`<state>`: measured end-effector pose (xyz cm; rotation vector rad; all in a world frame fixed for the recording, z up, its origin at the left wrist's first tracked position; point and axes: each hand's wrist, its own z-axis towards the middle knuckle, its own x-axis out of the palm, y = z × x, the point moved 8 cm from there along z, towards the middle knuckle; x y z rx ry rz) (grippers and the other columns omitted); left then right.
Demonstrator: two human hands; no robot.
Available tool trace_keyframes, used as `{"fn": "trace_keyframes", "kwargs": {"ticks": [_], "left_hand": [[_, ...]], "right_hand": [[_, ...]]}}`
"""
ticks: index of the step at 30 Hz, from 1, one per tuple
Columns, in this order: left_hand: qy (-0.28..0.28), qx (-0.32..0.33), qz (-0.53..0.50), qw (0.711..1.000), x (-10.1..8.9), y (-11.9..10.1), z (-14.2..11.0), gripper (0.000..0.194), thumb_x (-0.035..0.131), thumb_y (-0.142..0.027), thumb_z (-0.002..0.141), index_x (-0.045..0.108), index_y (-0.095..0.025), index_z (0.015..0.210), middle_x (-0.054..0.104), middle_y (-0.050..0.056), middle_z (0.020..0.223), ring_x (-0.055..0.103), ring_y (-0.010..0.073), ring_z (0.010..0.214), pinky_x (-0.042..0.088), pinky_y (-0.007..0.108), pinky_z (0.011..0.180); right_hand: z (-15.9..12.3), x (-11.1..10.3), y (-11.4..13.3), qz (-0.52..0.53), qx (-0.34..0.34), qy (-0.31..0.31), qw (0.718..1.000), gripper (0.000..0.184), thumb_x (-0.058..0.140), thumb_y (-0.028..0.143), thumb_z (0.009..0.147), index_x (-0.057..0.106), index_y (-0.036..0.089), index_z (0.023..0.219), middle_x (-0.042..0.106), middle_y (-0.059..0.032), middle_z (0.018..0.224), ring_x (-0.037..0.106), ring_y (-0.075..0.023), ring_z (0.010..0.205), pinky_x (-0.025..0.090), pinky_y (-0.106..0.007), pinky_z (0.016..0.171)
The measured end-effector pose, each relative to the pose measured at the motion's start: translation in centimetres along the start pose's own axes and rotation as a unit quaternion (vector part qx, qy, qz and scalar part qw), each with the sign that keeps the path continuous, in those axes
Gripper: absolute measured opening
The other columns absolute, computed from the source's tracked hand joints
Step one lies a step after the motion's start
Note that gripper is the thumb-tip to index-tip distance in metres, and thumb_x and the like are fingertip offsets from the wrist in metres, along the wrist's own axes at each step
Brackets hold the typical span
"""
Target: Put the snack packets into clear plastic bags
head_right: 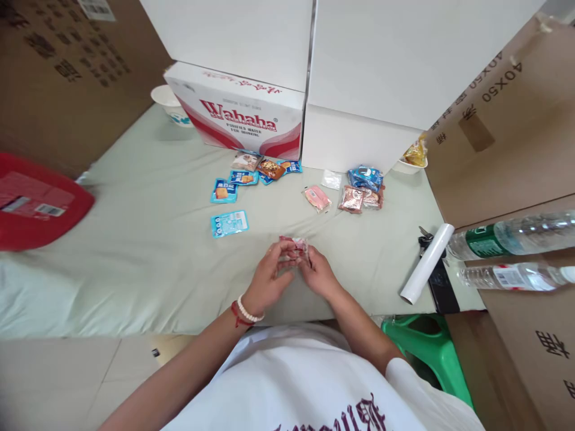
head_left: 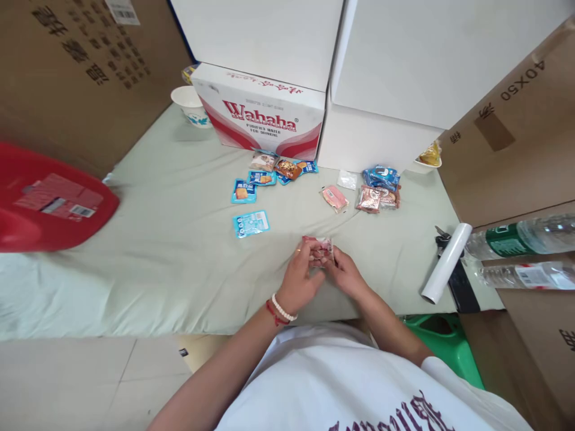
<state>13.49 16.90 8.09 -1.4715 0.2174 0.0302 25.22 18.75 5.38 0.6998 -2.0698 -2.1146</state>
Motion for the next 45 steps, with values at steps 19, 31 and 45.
{"fn": "trace_keyframes", "kwargs": {"ticks": [19,31,45], "left_hand": [[-0.181,-0.066,0.286,0.939,-12.9,5.3,-10.0,0.029,0.053,-0.042,0.094,0.062,-0.02,0.11,0.07,0.006,0.1,0.07,0.0208,0.086,0.056,0.034,0.08],[-0.225,0.101,0.4,0.883,-12.1,4.3,-12.2,0.014,0.053,-0.013,0.091,0.064,-0.019,0.098,0.071,0.007,0.092,0.069,0.0192,0.085,0.054,0.03,0.079],[-0.225,-0.008,0.327,0.918,-12.7,5.9,-12.5,0.019,0.049,-0.022,0.09,0.067,-0.022,0.093,0.074,0.009,0.095,0.07,0.0228,0.091,0.055,0.035,0.083]], "right_hand": [[8.1,-29.1,-5.9,-0.219,0.177,-0.465,0.839,0.043,0.076,0.035,0.064,0.062,0.019,0.101,0.066,-0.0039,0.09,0.061,-0.0215,0.082,0.049,-0.032,0.075],[9.0,-27.1,0.3,-0.422,0.082,-0.437,0.79,0.045,0.062,0.035,0.081,0.055,0.019,0.122,0.062,-0.0139,0.117,0.061,-0.0269,0.099,0.047,-0.041,0.092],[23.7,-15.2,0.3,-0.425,0.127,-0.258,0.858,0.01,0.066,0.016,0.082,0.07,0.012,0.089,0.072,-0.0164,0.09,0.067,-0.0287,0.099,0.048,-0.038,0.091]]}}
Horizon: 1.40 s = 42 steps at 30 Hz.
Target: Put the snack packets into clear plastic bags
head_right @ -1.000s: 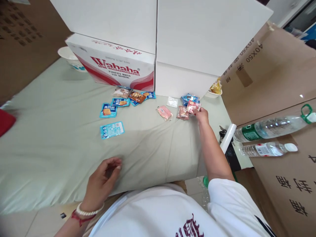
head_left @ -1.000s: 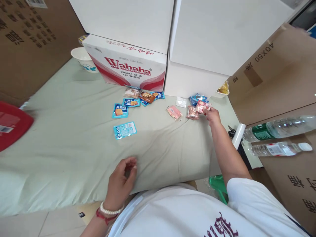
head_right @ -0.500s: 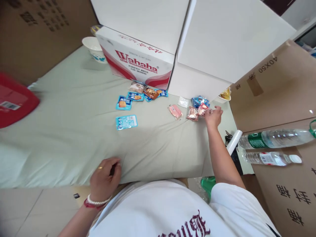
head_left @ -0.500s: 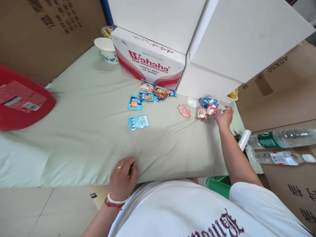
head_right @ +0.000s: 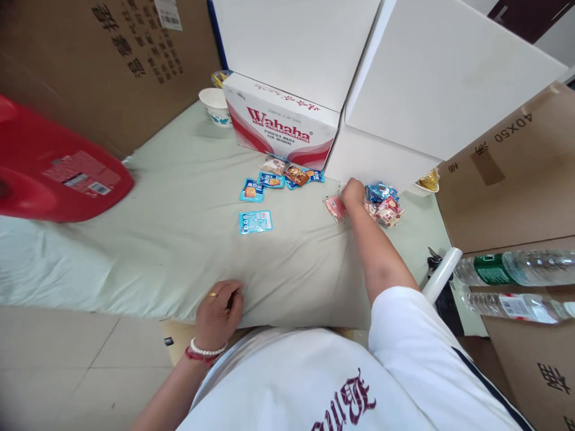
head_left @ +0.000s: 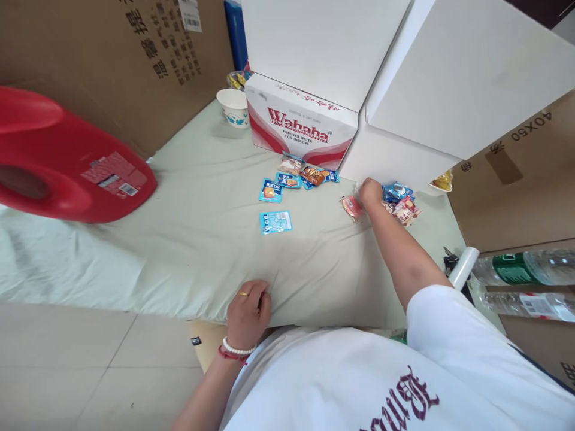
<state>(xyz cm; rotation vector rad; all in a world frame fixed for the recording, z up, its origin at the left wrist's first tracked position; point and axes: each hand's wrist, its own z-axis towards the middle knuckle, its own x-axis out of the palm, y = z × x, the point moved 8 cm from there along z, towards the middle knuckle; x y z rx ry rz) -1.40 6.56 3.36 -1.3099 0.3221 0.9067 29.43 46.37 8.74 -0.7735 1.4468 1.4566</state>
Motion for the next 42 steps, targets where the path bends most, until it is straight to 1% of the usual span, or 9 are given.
{"fn": "trace_keyframes", "kwargs": {"ticks": [3,6,10,13,17,22,29,37,42], "left_hand": [[-0.009,-0.052,-0.066,0.996,-0.7,0.4,0.0,0.018,0.05,-0.024,0.091,0.067,-0.022,0.094,0.072,0.008,0.094,0.069,0.0215,0.089,0.054,0.034,0.083],[0.023,-0.105,-0.163,0.981,-0.1,-0.2,0.9,0.018,0.052,-0.031,0.093,0.067,-0.021,0.094,0.069,0.006,0.091,0.066,0.0191,0.084,0.053,0.032,0.077],[0.141,-0.192,-0.333,0.912,4.3,-3.1,3.3,0.028,0.054,-0.047,0.094,0.064,-0.021,0.096,0.065,0.002,0.079,0.062,0.0163,0.07,0.049,0.028,0.063],[0.17,-0.167,-0.373,0.896,7.1,-6.1,5.5,0.034,0.07,-0.047,0.083,0.064,-0.019,0.103,0.069,0.007,0.1,0.063,0.0159,0.076,0.046,0.027,0.062],[0.172,-0.136,-0.402,0.889,8.3,-7.5,6.7,0.027,0.073,-0.044,0.081,0.067,-0.018,0.086,0.067,0.003,0.085,0.059,0.0154,0.078,0.046,0.027,0.069],[0.202,-0.236,-0.472,0.825,8.6,-5.6,5.3,0.039,0.077,-0.053,0.076,0.065,-0.017,0.082,0.057,-0.004,0.065,0.047,0.0089,0.056,0.039,0.023,0.054],[0.179,-0.28,-0.481,0.811,8.0,-3.9,5.3,0.047,0.081,-0.06,0.069,0.064,-0.016,0.077,0.045,-0.007,0.059,0.035,0.0055,0.052,0.027,0.02,0.047],[0.193,-0.179,-0.43,0.864,5.8,-6.0,7.0,0.037,0.073,-0.054,0.081,0.068,-0.018,0.081,0.055,-0.003,0.066,0.044,0.0094,0.06,0.038,0.023,0.057],[0.163,-0.062,-0.349,0.921,4.0,-6.5,8.0,0.017,0.065,-0.034,0.087,0.073,-0.02,0.082,0.065,0.006,0.087,0.06,0.0168,0.081,0.049,0.03,0.075]], "right_hand": [[-4.1,-1.5,0.6,0.1,-0.041,-0.024,0.994,0.02,0.054,0.025,0.092,0.069,0.016,0.099,0.071,-0.0066,0.083,0.066,-0.0211,0.083,0.051,-0.032,0.081],[-11.5,-1.7,0.8,0.338,-0.072,0.04,0.938,0.022,0.061,0.038,0.089,0.07,0.02,0.096,0.066,0.0005,0.069,0.06,-0.0166,0.063,0.05,-0.029,0.068],[-22.4,-0.3,1.4,0.403,-0.074,0.196,0.891,0.019,0.071,0.041,0.085,0.075,0.023,0.093,0.07,0.0,0.072,0.062,-0.0169,0.064,0.05,-0.03,0.069],[-26.5,-0.1,2.2,0.408,-0.103,0.24,0.875,0.015,0.073,0.039,0.086,0.076,0.026,0.093,0.072,-0.0013,0.08,0.064,-0.0181,0.072,0.05,-0.03,0.071],[-26.8,-0.3,2.5,0.419,-0.145,0.255,0.86,0.012,0.076,0.038,0.085,0.076,0.027,0.087,0.07,-0.004,0.094,0.063,-0.0205,0.088,0.05,-0.032,0.078],[-25.6,0.7,0.2,0.48,-0.029,0.304,0.823,0.021,0.08,0.043,0.08,0.071,0.024,0.082,0.063,-0.0005,0.078,0.052,-0.0144,0.067,0.045,-0.027,0.065],[-27.7,2.9,-1.2,0.522,0.124,0.443,0.719,0.034,0.085,0.047,0.068,0.066,0.022,0.081,0.053,0.0031,0.064,0.034,-0.009,0.047,0.026,-0.022,0.042],[-25.6,0.1,0.1,0.486,-0.013,0.361,0.796,0.054,0.069,0.066,0.083,0.069,0.029,0.122,0.069,-0.004,0.11,0.05,-0.0134,0.064,0.037,-0.025,0.05],[-27.2,1.6,1.5,0.418,-0.041,0.442,0.793,0.035,0.08,0.053,0.079,0.074,0.023,0.097,0.064,0.0018,0.075,0.048,-0.0124,0.061,0.036,-0.025,0.057]]}}
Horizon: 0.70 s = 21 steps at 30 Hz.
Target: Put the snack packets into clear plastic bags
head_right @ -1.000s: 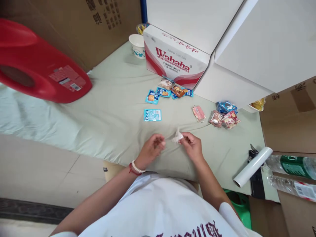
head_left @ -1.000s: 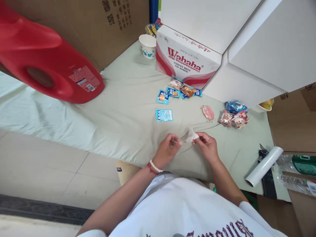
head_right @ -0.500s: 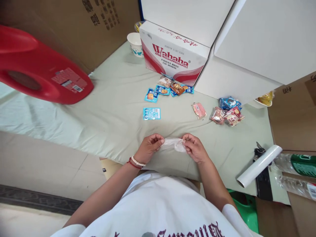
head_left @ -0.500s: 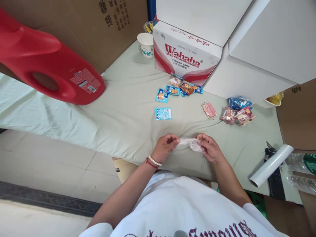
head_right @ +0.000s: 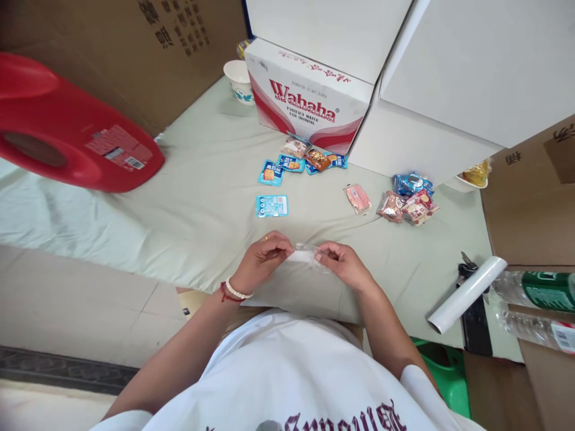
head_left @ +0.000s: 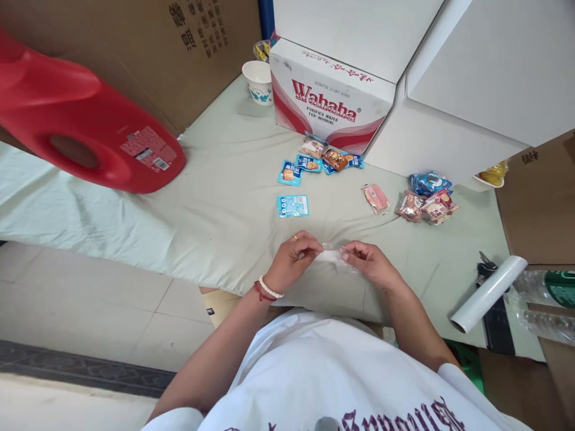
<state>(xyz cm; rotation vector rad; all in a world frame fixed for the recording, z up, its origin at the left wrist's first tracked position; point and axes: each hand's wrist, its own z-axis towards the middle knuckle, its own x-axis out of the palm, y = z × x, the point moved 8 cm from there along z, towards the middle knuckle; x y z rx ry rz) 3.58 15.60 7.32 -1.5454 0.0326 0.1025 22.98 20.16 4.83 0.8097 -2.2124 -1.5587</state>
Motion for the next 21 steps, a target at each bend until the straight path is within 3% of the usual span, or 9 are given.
{"fn": "trace_keyframes", "kwargs": {"ticks": [2,5,6,8,10,13,16,21], "left_hand": [[-0.07,0.004,0.023,0.997,-1.5,0.2,-0.2,0.013,0.066,-0.032,0.085,0.072,-0.021,0.084,0.066,0.007,0.095,0.062,0.0182,0.089,0.05,0.031,0.078],[-0.188,-0.077,0.012,0.979,-3.2,1.7,-1.5,0.021,0.066,-0.041,0.086,0.063,-0.021,0.083,0.064,0.002,0.084,0.06,0.0156,0.076,0.049,0.028,0.07],[-0.186,-0.111,0.002,0.976,-2.7,2.3,-2.0,0.027,0.063,-0.046,0.089,0.06,-0.021,0.08,0.062,0.001,0.076,0.058,0.0144,0.068,0.047,0.027,0.066],[-0.129,-0.148,-0.011,0.98,-0.6,2.9,-2.4,0.036,0.06,-0.054,0.09,0.059,-0.021,0.076,0.06,-0.001,0.066,0.056,0.0139,0.062,0.046,0.027,0.063],[-0.074,-0.134,-0.019,0.988,1.7,2.4,-2.2,0.036,0.066,-0.055,0.086,0.064,-0.02,0.079,0.065,0.001,0.073,0.059,0.0156,0.069,0.047,0.028,0.067],[-0.066,-0.096,-0.049,0.992,3.3,1.7,-1.5,0.031,0.071,-0.049,0.083,0.066,-0.019,0.077,0.066,0.003,0.08,0.06,0.0158,0.076,0.047,0.028,0.071],[-0.079,-0.102,-0.097,0.987,3.1,2.0,-1.0,0.03,0.068,-0.046,0.085,0.065,-0.018,0.075,0.064,0.0,0.072,0.058,0.0141,0.071,0.046,0.027,0.07],[-0.141,-0.134,-0.153,0.969,0.3,3.7,-1.8,0.031,0.067,-0.048,0.086,0.066,-0.018,0.078,0.067,0.001,0.072,0.059,0.0139,0.069,0.047,0.028,0.07]], "right_hand": [[0.3,0.1,-0.7,0.015,0.002,-0.025,1.0,0.034,0.081,0.053,0.077,0.073,0.022,0.086,0.062,0.0025,0.071,0.047,-0.0123,0.06,0.035,-0.025,0.057],[0.5,-0.3,-1.3,0.035,-0.009,-0.102,0.994,0.032,0.084,0.051,0.073,0.071,0.023,0.082,0.059,0.004,0.066,0.044,-0.0118,0.058,0.033,-0.025,0.055],[0.4,-0.3,-1.3,0.045,-0.013,-0.123,0.991,0.032,0.085,0.05,0.073,0.07,0.023,0.081,0.058,0.0043,0.065,0.044,-0.0117,0.057,0.032,-0.025,0.055],[0.2,0.0,-1.1,0.066,-0.019,-0.144,0.987,0.031,0.086,0.048,0.073,0.068,0.024,0.08,0.056,0.0048,0.063,0.043,-0.0115,0.056,0.032,-0.025,0.054],[0.2,0.6,-0.5,0.081,-0.022,-0.132,0.988,0.031,0.087,0.046,0.072,0.068,0.024,0.081,0.056,0.0048,0.064,0.043,-0.0116,0.056,0.034,-0.025,0.055],[0.2,0.9,0.1,0.116,-0.014,-0.106,0.987,0.033,0.087,0.049,0.071,0.069,0.024,0.08,0.06,0.0034,0.067,0.048,-0.0123,0.058,0.04,-0.026,0.057],[0.1,-0.4,-0.1,0.192,-0.002,-0.142,0.971,0.032,0.088,0.05,0.069,0.072,0.024,0.082,0.064,0.002,0.071,0.053,-0.0134,0.062,0.046,-0.027,0.061],[0.1,-3.2,-1.3,0.321,-0.012,-0.239,0.916,0.029,0.093,0.039,0.064,0.074,0.027,0.082,0.07,0.0016,0.088,0.059,-0.0128,0.072,0.049,-0.024,0.061]]}}
